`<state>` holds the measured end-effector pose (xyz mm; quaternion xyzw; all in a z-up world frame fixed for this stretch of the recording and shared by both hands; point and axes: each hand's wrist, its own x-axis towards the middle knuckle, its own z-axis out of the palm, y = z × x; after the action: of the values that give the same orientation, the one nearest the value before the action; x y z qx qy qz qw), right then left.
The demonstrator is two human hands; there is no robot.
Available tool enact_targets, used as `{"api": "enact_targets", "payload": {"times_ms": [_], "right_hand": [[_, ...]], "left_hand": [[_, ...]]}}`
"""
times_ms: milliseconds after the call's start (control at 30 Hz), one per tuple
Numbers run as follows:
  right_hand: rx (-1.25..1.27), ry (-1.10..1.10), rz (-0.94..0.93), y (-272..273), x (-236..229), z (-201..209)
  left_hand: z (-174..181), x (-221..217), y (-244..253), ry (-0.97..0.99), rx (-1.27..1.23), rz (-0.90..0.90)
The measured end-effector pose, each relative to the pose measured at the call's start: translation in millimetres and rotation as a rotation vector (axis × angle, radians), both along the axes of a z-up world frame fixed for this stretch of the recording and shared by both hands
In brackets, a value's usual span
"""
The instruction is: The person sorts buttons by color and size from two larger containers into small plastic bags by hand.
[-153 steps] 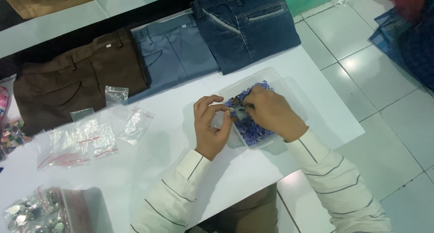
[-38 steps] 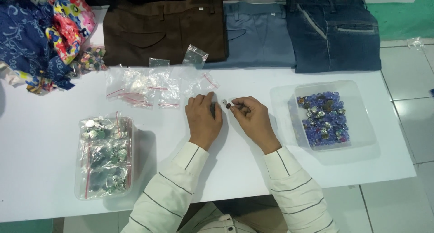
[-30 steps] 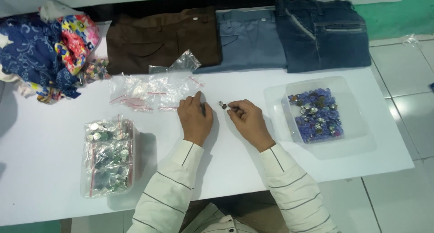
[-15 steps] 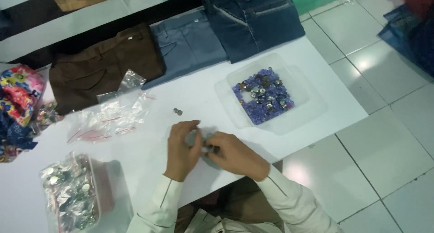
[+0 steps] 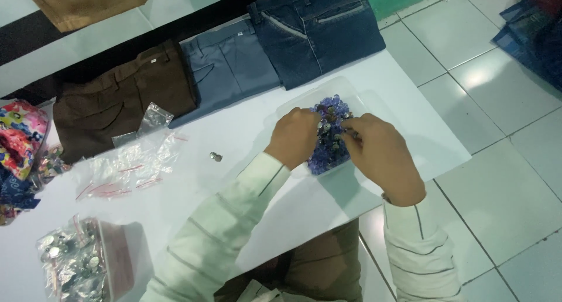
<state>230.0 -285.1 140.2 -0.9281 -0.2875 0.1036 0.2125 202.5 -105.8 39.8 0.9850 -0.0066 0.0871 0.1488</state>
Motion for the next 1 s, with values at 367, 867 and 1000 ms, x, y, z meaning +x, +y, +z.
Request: {"api": "enact_targets", "payload": {"times_ms": [367, 867, 1000], "right_hand": [[0.106, 0.096, 0.012, -8, 19, -20], [-0.06, 0.096, -0.006, 3, 24, -40], [-0.072, 0.082, 0.004, 4, 22, -35]], "left_hand": [[-22, 40, -23, 0.245, 0.139, 0.116], [18, 41, 4, 0.343, -0.079, 0.064], [67, 23, 15, 0.349, -0.382, -0.005]]}}
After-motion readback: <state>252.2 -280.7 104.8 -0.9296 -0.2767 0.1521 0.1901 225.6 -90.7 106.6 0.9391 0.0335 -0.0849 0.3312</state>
